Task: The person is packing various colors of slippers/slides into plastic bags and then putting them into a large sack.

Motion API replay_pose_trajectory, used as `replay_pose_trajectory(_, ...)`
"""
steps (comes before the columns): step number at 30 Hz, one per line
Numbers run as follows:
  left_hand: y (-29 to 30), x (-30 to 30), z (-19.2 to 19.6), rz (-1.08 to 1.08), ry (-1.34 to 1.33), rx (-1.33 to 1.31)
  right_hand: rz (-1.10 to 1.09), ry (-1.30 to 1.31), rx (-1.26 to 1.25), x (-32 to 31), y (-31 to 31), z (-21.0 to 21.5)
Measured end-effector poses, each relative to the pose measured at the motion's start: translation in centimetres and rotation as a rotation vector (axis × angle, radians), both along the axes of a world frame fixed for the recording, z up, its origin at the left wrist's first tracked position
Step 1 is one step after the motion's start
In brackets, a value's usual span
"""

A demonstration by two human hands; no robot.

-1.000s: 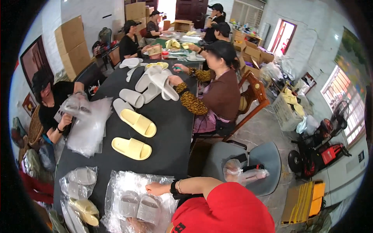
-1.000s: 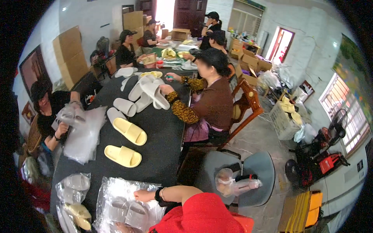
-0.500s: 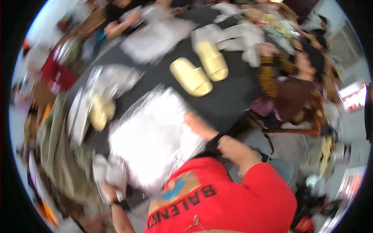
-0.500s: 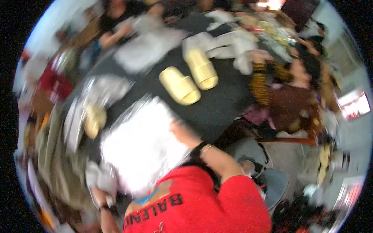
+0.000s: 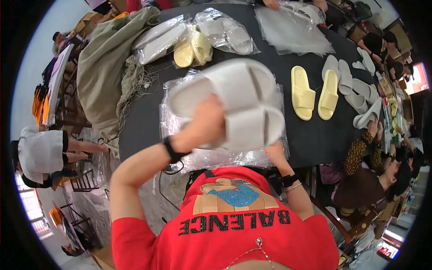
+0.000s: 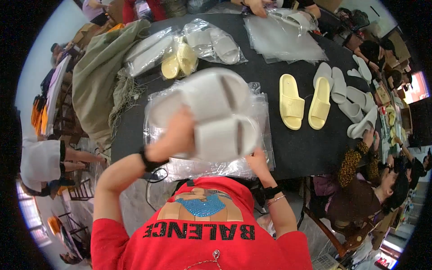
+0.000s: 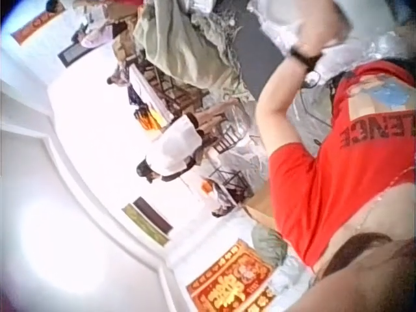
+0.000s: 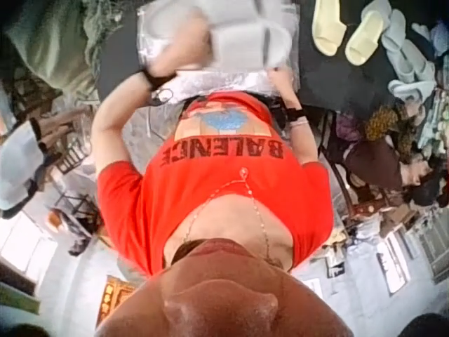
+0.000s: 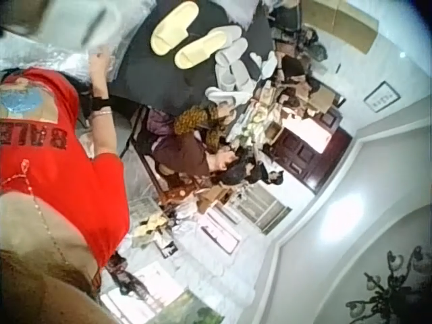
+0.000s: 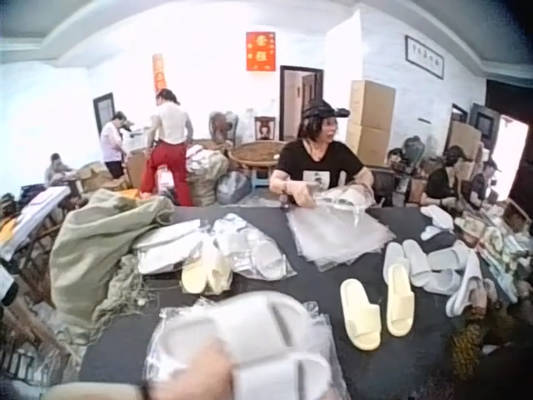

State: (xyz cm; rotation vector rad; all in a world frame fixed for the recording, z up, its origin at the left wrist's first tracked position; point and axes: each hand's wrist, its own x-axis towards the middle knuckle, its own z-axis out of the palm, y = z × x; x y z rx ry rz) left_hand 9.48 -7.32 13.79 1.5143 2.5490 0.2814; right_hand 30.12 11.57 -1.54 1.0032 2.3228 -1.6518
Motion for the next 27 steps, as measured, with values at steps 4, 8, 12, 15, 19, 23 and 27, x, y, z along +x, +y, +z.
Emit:
replay_pose_trajectory(4,0.8,1.5,-12.8,0.028,0.028,0.100,0.092,0.257,0.305,0.1,-0.3,-1.4)
replay_pose_trajectory(8,-6.4,-2.7,-15.7,0.390,-0.025,0.002,0.043,0.227,0.171,1.3,0.3,-1.4)
replay_pose_trajectory(12,-17.0,-8.7,-16.3,0.771,0.011,-0.119,0.065,0.192,0.314,0.6,-0.2,-1.5)
replay_pose_trajectory(15,-18.7,-11.9,-11.6,0.750,0.166,0.144,0.189,0.202,0.673,-0.6,-0.4,0.6)
replay_pose_trajectory(19,-9.1,-10.0,-2.5,0.481,0.152,0.179,0.685,0.371,1.078,-4.0,-1.8,1.8)
replay_pose_trajectory(23,1.9,-5.3,-5.3,-0.022,0.148,0.091,0.805,0.314,0.974,-4.8,-3.8,-0.3)
replay_pose_trajectory(27,7.6,-0.6,-14.8,0.010,0.000,0.038,0.841,0.276,0.718,-3.6,-4.3,-3.5)
